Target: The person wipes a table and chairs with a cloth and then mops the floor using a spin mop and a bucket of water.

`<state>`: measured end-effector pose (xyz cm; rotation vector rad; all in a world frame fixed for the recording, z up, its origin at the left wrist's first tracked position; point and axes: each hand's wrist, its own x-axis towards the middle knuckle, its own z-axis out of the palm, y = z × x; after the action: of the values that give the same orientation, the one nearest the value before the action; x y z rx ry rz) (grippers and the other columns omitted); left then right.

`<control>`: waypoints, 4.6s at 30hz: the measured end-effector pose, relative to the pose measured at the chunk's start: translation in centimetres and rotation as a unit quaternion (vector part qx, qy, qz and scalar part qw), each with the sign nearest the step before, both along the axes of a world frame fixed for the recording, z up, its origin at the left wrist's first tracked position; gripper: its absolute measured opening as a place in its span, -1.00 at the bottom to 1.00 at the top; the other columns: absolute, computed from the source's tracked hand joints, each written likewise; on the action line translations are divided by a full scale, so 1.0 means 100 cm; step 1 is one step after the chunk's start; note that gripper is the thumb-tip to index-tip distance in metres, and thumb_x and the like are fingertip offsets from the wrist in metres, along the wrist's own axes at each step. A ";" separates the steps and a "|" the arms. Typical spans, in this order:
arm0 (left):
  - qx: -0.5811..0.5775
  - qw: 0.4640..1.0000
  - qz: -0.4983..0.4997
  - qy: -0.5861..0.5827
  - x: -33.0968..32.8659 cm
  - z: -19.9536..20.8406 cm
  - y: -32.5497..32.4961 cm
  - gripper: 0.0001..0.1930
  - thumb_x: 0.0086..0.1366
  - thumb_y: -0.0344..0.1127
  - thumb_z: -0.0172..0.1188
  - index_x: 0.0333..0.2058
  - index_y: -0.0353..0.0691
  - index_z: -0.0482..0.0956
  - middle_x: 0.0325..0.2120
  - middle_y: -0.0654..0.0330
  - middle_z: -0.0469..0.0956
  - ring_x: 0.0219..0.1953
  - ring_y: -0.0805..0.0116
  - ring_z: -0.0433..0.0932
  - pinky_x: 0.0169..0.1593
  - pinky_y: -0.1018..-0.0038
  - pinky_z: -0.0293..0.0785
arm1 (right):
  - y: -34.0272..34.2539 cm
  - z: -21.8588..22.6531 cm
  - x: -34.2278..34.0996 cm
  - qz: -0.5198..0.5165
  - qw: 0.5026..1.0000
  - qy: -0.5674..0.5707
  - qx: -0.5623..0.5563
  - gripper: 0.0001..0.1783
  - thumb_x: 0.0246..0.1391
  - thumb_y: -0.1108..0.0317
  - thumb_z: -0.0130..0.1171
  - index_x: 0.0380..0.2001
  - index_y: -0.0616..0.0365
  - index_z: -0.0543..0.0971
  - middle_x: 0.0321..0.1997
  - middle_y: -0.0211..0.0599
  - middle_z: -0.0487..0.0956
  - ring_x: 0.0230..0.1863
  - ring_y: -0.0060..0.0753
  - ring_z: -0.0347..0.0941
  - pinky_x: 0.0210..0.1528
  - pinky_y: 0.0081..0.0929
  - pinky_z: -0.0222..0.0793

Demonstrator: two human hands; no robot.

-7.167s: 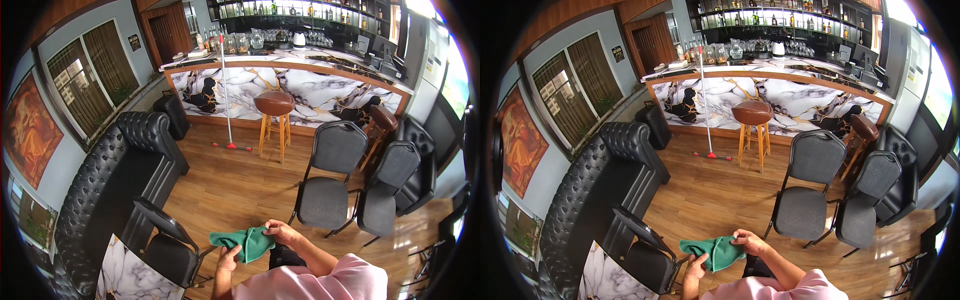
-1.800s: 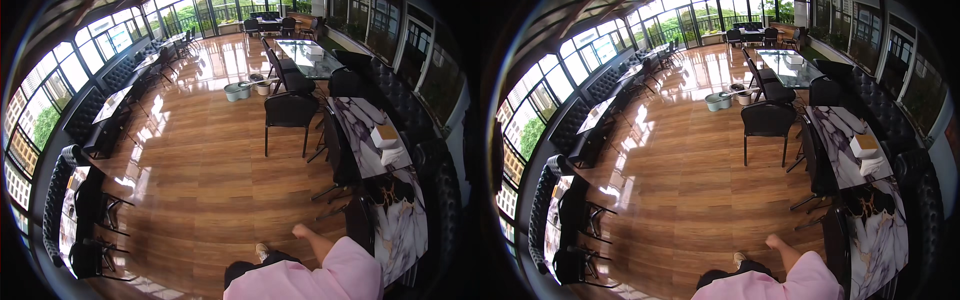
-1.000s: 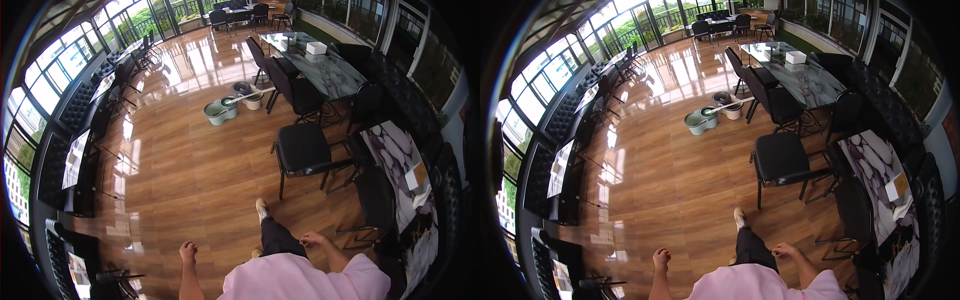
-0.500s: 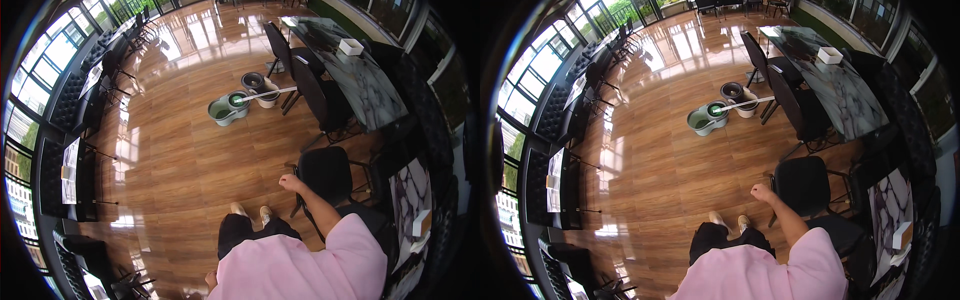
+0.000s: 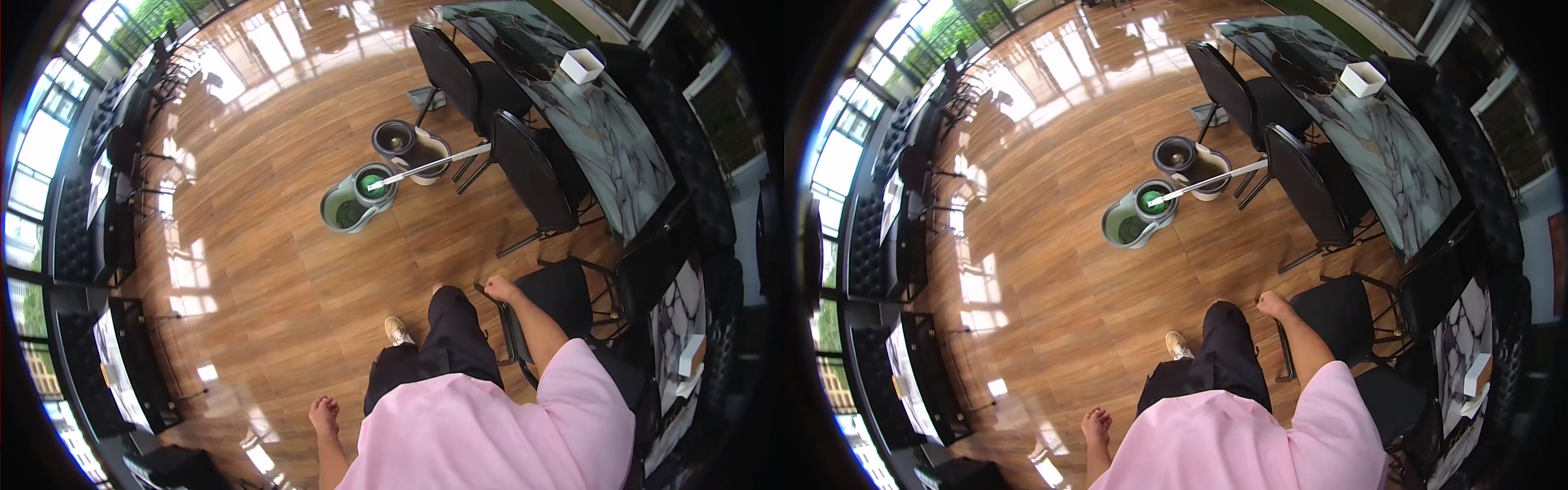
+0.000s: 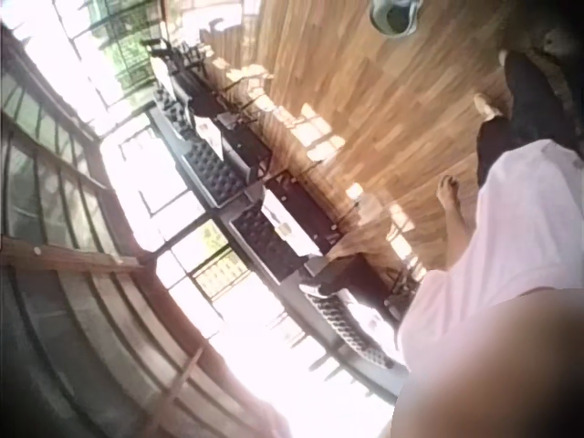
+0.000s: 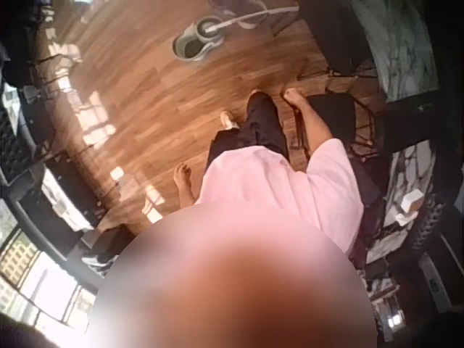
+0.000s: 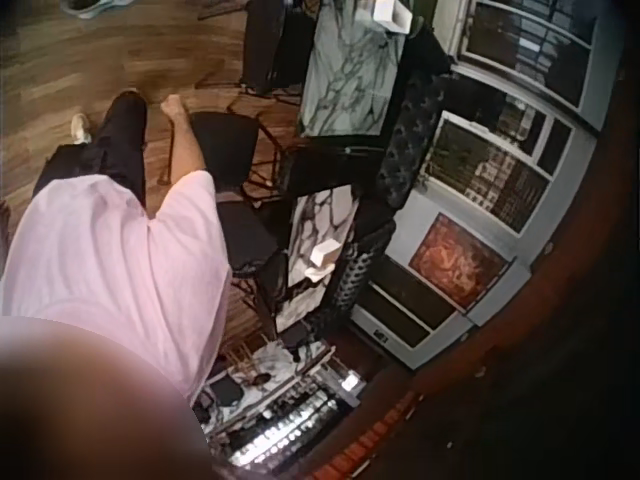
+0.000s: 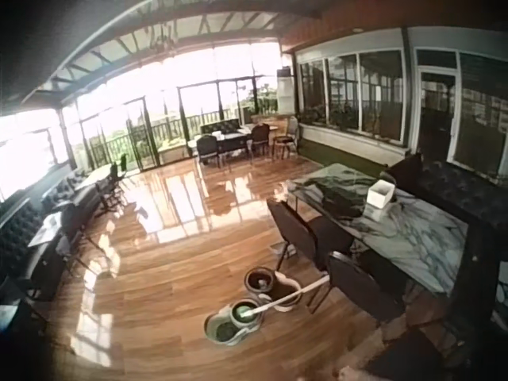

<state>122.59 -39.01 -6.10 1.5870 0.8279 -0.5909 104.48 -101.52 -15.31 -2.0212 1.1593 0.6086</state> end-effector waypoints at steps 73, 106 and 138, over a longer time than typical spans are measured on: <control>-0.062 0.991 0.049 -0.105 0.276 0.004 -0.216 -0.77 0.41 -0.41 0.07 -0.03 -0.39 0.53 -0.25 0.15 0.59 -0.36 0.48 0.58 -0.28 0.55 0.56 | -0.121 0.505 0.390 0.141 0.963 0.094 0.210 -0.22 -0.11 0.49 0.21 0.30 0.07 0.39 -0.48 -0.35 0.51 -0.62 -0.54 0.46 -0.55 -0.50 0.45; -0.069 0.978 -0.142 -0.138 0.326 0.039 -0.297 -0.69 0.40 -0.36 0.15 0.05 -0.36 0.54 -0.17 0.16 0.63 -0.24 0.46 0.60 -0.14 0.56 0.52 | -0.099 0.378 0.493 0.161 0.935 -0.025 0.315 -0.45 -0.04 0.47 0.21 0.10 0.36 0.52 -0.25 -0.14 0.62 -0.40 -0.51 0.56 -0.24 -0.51 0.48; 0.029 0.858 0.512 0.019 0.001 -0.006 -0.399 -0.77 0.24 -0.47 0.10 -0.14 -0.34 0.61 -0.44 0.19 0.60 -0.53 0.43 0.53 -0.52 0.50 0.45 | -0.005 0.393 0.739 0.447 0.698 -0.511 0.228 -0.81 0.19 0.29 0.24 -0.31 0.19 0.52 -0.33 -0.38 0.55 -0.27 -0.50 0.46 -0.15 -0.47 0.36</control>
<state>122.68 -78.90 -6.72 0.9587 1.5549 0.1864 178.34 -102.04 24.01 -1.8600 -0.6469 0.0628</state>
